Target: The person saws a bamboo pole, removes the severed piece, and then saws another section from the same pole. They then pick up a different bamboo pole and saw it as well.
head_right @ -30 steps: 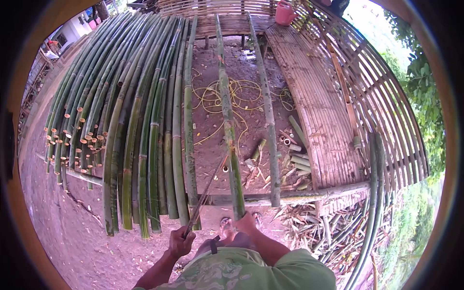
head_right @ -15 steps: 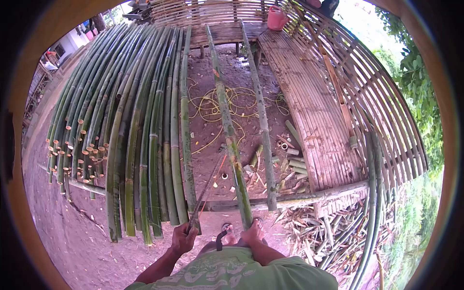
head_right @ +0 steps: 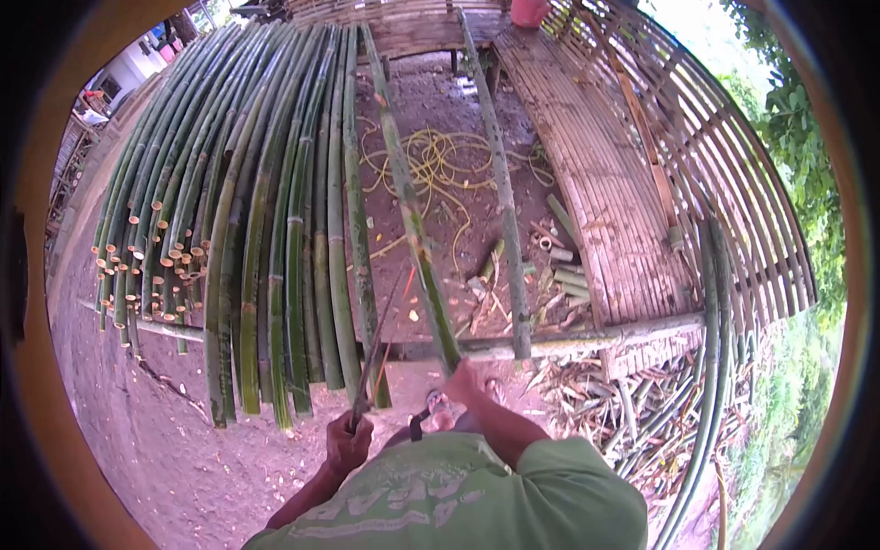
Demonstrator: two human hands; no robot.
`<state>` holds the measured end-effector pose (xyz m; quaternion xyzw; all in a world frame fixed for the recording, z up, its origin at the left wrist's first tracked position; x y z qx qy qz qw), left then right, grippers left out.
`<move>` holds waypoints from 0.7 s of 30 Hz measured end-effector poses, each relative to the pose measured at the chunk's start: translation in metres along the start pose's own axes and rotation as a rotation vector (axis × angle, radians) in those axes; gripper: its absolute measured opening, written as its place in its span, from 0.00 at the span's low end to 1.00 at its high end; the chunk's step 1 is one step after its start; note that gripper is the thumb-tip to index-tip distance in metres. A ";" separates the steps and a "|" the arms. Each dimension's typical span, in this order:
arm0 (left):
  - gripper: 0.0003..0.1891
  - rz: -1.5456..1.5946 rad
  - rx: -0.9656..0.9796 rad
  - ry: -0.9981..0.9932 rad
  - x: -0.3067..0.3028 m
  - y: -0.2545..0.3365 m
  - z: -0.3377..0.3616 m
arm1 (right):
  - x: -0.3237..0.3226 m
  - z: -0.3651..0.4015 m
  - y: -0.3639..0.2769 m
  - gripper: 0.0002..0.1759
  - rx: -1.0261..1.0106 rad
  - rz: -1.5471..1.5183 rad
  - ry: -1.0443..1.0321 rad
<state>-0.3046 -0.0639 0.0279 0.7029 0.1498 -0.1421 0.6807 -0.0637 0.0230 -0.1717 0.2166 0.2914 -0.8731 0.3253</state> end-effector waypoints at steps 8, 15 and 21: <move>0.14 -0.077 -0.015 0.054 -0.023 0.007 0.027 | 0.118 0.012 -0.087 0.66 -0.228 0.129 -0.205; 0.17 0.138 -0.133 0.042 -0.011 -0.009 0.024 | 0.098 0.004 -0.073 0.52 -0.304 0.164 -0.383; 0.21 0.108 -0.110 -0.137 0.015 -0.033 -0.014 | 0.069 -0.017 0.038 0.41 -0.355 0.010 -0.116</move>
Point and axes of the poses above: each hand's wrist, its own z-axis away from the middle knuckle, its own x-axis out of the palm, y = z × x, the point moved 6 cm from there along -z, towards the middle knuckle, and after that the axes turned 14 degrees about x, right-handed, at the moved point
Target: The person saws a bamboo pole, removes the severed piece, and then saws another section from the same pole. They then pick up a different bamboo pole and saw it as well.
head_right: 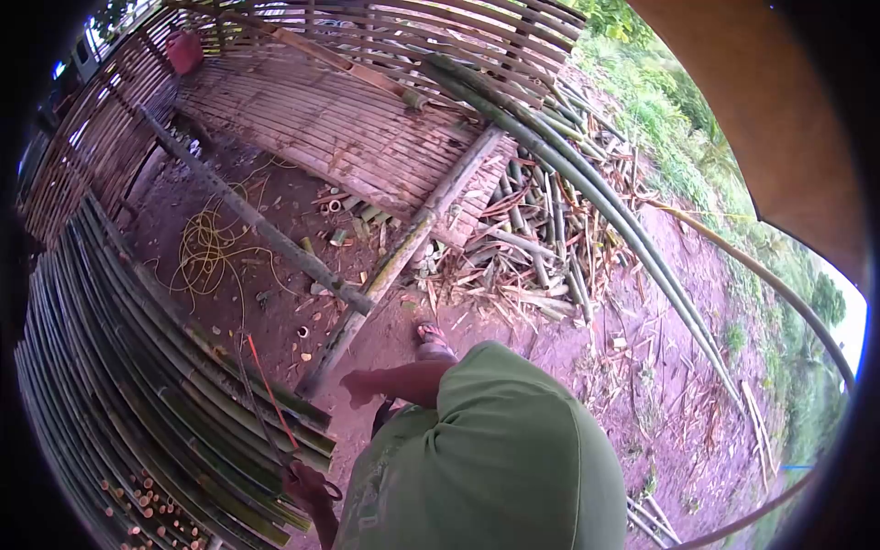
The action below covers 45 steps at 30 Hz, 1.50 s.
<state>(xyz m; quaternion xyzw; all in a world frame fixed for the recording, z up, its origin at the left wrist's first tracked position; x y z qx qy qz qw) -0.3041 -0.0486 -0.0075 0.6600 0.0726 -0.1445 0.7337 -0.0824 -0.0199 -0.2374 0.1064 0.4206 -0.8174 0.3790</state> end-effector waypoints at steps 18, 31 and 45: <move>0.19 -0.240 -0.319 -0.214 0.235 0.039 -0.055 | -0.389 0.389 0.586 0.48 1.383 -0.269 0.959; 0.22 -0.527 -0.314 -0.285 0.340 0.125 -0.086 | -0.552 0.402 0.697 0.62 1.289 -0.162 0.781; 0.20 -0.668 0.074 -0.550 0.387 0.171 -0.114 | -0.540 0.385 0.693 0.43 1.078 0.049 0.700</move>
Point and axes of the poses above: each hand's wrist, its own z-axis away from the middle knuckle, its own x-axis out of the palm, y = z × x, the point moved 6 cm from there along -z, towards the middle knuckle, and after that the axes turned 14 degrees about x, right-handed, at the moved point
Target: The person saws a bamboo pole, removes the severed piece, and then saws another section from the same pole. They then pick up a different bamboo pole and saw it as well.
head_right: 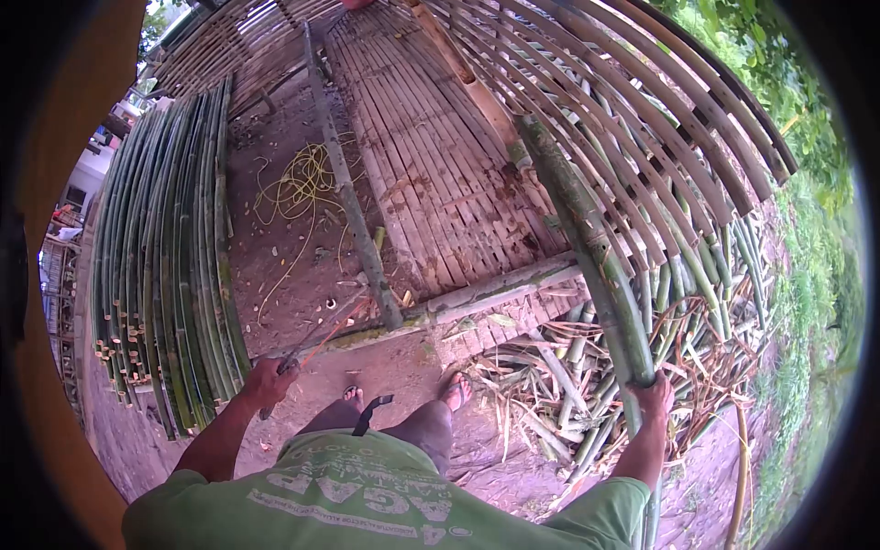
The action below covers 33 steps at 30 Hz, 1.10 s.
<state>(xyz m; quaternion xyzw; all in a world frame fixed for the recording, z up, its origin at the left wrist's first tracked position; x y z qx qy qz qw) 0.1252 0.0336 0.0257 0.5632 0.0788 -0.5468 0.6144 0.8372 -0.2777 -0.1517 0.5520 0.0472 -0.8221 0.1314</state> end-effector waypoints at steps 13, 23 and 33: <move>0.20 0.198 0.159 0.076 0.014 -0.099 0.021 | 0.069 0.271 -0.027 0.22 -0.219 -0.143 -0.002; 0.17 0.428 -0.061 0.237 -0.004 -0.213 0.046 | 0.138 0.422 -0.256 0.31 -0.330 0.000 -0.544; 0.20 0.261 0.008 0.344 -0.042 -0.215 0.040 | -0.046 0.462 -0.694 0.32 -0.875 -0.990 0.089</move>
Point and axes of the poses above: each hand's wrist, its own z-axis away from the middle knuckle, its own x-axis out of the palm, y = z × x, the point moved 6 cm from there along -z, towards the middle knuckle, and after that the axes turned 14 degrees about x, right-handed, at the moved point
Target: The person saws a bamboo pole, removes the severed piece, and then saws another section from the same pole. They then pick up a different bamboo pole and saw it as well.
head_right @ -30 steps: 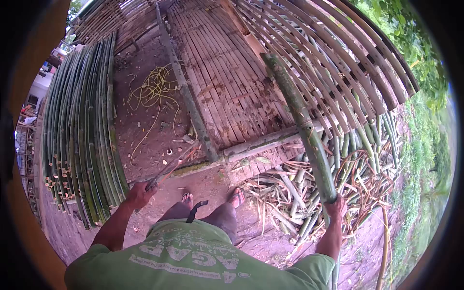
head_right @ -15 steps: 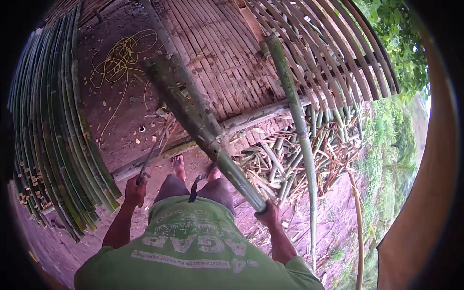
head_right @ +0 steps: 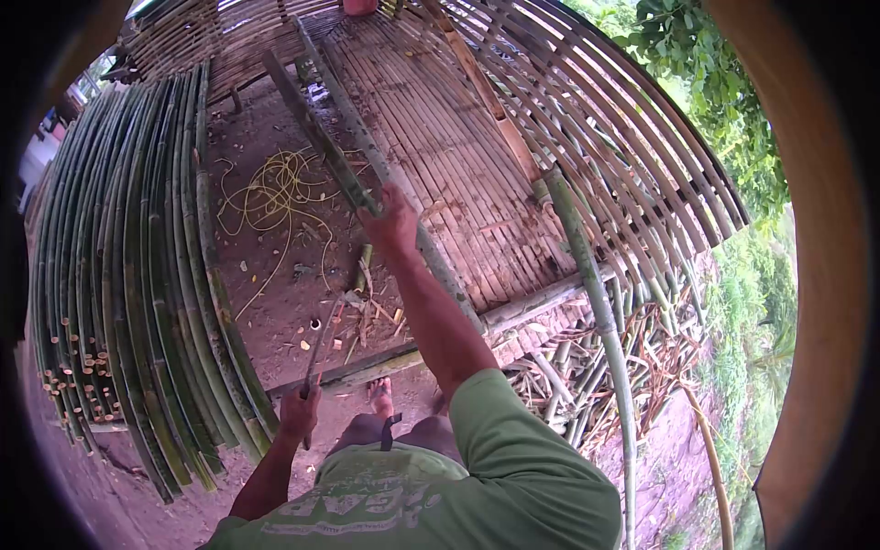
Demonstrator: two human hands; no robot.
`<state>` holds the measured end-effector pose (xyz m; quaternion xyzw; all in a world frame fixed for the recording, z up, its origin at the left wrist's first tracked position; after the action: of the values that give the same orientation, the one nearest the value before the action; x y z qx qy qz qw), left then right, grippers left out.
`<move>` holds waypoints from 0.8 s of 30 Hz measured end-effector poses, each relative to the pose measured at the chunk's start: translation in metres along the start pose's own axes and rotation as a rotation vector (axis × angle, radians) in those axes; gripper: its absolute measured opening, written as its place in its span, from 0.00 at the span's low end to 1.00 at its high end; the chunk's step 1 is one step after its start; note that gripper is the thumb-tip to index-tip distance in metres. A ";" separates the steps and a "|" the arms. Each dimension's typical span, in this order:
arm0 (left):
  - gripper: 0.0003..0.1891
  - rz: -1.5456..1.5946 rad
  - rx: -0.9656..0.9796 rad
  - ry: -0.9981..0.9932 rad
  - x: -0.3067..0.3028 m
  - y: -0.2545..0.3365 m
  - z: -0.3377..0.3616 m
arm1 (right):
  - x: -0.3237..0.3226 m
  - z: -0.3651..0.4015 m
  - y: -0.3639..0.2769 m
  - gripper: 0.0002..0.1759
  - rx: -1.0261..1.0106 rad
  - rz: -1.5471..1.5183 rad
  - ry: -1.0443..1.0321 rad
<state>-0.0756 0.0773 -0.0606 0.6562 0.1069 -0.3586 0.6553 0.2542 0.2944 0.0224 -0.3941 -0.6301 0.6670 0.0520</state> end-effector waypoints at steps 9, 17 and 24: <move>0.20 0.093 0.000 -0.177 0.017 0.019 0.011 | -0.200 0.204 0.186 0.60 0.527 0.588 -0.288; 0.24 -0.024 0.031 -0.163 0.037 0.068 0.024 | -0.388 0.465 0.457 0.60 1.062 0.896 -0.598; 0.23 -0.196 -0.010 -0.233 0.057 0.120 -0.011 | -0.345 0.438 0.443 0.30 0.964 1.056 -0.897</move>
<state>0.0420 0.0552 -0.0028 0.5933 0.0956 -0.4941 0.6282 0.4209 -0.3397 -0.2549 -0.2694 0.0295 0.8930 -0.3594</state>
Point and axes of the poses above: each hand's wrist, its own z-axis away from the middle knuckle, its own x-axis out of the palm, y = z × x, the point moved 6 cm from there along -z, towards the middle knuckle, and after that the axes turned 14 degrees about x, right-handed, at the moved point
